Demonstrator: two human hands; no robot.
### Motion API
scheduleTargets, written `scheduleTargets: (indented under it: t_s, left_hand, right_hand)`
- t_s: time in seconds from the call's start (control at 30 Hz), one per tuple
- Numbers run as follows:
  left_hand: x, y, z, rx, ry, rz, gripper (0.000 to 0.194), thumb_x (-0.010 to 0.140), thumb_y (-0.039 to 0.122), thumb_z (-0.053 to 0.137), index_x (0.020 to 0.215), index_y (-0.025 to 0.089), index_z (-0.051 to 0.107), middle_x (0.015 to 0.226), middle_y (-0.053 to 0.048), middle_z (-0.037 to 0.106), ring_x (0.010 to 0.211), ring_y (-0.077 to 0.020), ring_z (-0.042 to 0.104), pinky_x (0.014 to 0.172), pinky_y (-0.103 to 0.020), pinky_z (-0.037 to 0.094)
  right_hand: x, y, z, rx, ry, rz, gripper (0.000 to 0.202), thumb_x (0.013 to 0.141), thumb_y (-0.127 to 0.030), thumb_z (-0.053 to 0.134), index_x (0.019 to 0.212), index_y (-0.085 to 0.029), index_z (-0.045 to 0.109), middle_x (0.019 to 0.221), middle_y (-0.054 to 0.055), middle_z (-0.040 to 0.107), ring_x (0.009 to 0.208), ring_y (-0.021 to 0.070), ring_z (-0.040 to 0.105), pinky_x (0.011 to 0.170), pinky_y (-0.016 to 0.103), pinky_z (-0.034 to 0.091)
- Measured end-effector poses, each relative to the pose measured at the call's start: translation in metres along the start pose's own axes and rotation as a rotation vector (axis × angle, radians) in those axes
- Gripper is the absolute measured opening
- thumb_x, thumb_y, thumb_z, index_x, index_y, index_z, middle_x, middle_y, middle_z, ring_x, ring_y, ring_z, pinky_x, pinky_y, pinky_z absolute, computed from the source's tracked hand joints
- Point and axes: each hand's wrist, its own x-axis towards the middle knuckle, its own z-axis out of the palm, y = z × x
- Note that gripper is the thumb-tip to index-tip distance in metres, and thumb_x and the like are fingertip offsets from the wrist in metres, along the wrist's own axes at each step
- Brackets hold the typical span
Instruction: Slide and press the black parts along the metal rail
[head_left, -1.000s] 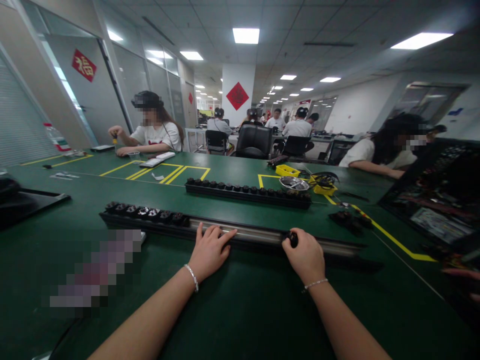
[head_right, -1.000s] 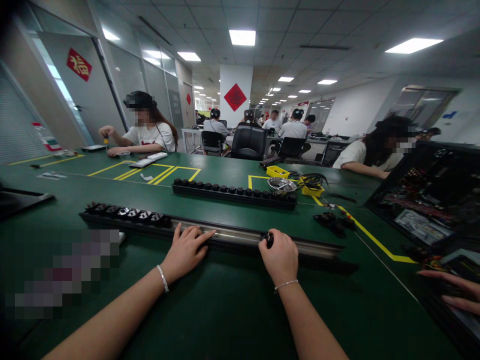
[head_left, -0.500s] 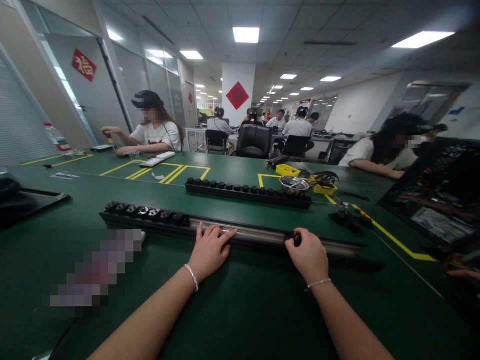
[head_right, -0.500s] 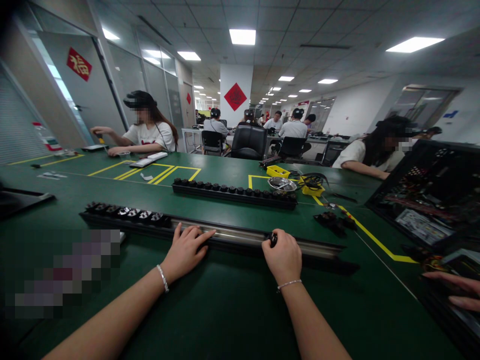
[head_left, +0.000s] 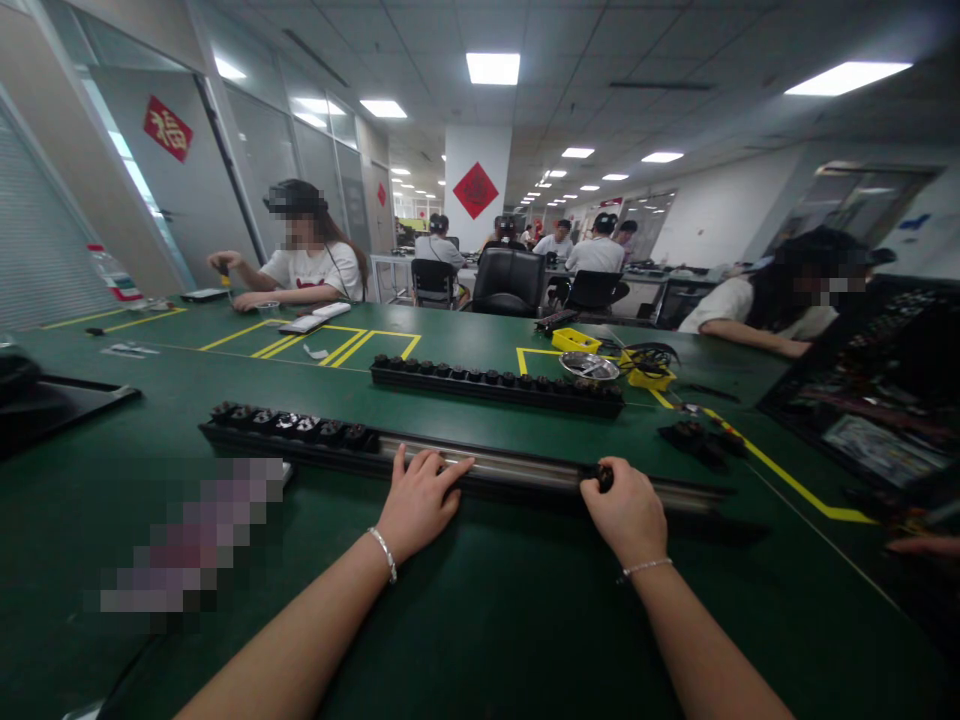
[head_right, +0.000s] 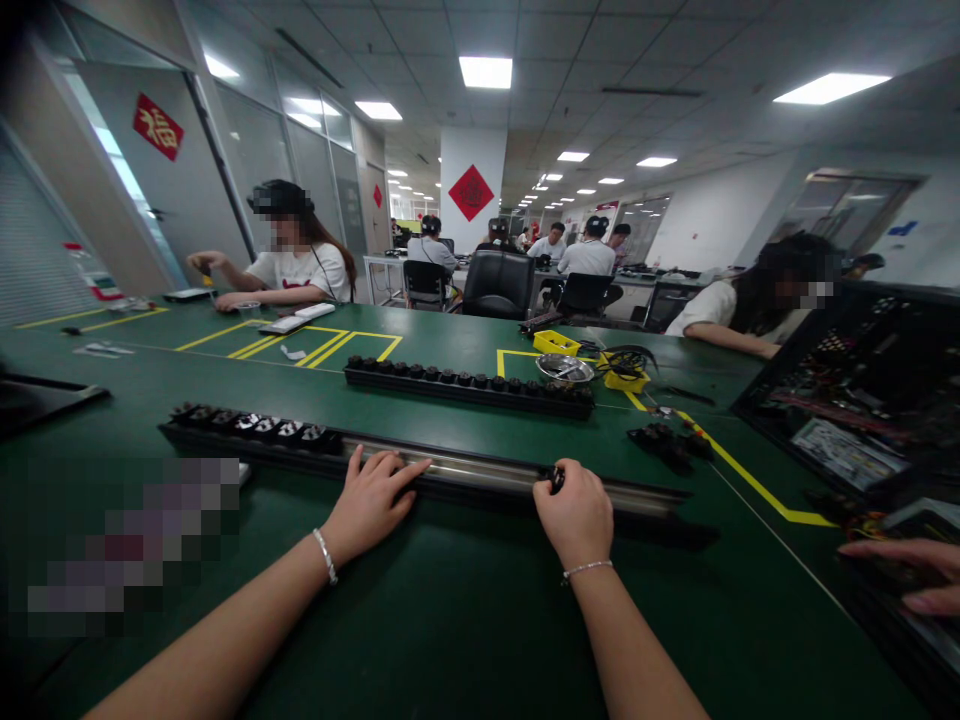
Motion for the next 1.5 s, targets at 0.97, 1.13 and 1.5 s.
scheduleTargets:
  t_s: [0.97,1.13,1.5]
  left_hand:
    - [-0.001,-0.001,0.000,-0.012,-0.002,0.006,0.049,0.081,0.025,0.053,0.128,0.037,0.047,0.104,-0.002,0.059,0.111,-0.0230,0.049,0.108,-0.057,0.015]
    - [-0.001,-0.001,-0.001,-0.022,0.005,0.007,0.049,0.080,0.025,0.054,0.127,0.037,0.048,0.104,-0.002,0.059,0.112,-0.0231,0.048,0.109,-0.057,0.014]
    - [-0.003,-0.002,0.000,-0.041,0.031,0.002,0.050,0.079,0.023,0.054,0.127,0.037,0.049,0.105,-0.002,0.060,0.115,-0.0238,0.046,0.110,-0.056,0.014]
  right_hand:
    - [0.001,0.002,0.001,0.002,-0.004,0.041,0.035,0.078,-0.032,0.042,0.105,-0.015,0.057,0.099,0.012,0.060,0.095,0.0228,0.055,0.079,0.033,0.042]
    - [0.002,0.003,-0.001,-0.011,-0.011,0.046,0.036,0.078,-0.033,0.042,0.106,-0.015,0.057,0.100,0.012,0.060,0.096,0.0235,0.054,0.079,0.034,0.043]
    - [0.004,0.013,0.000,-0.043,0.041,0.036,0.036,0.078,-0.043,0.043,0.099,-0.017,0.058,0.094,0.010,0.062,0.092,0.0244,0.055,0.082,0.038,0.041]
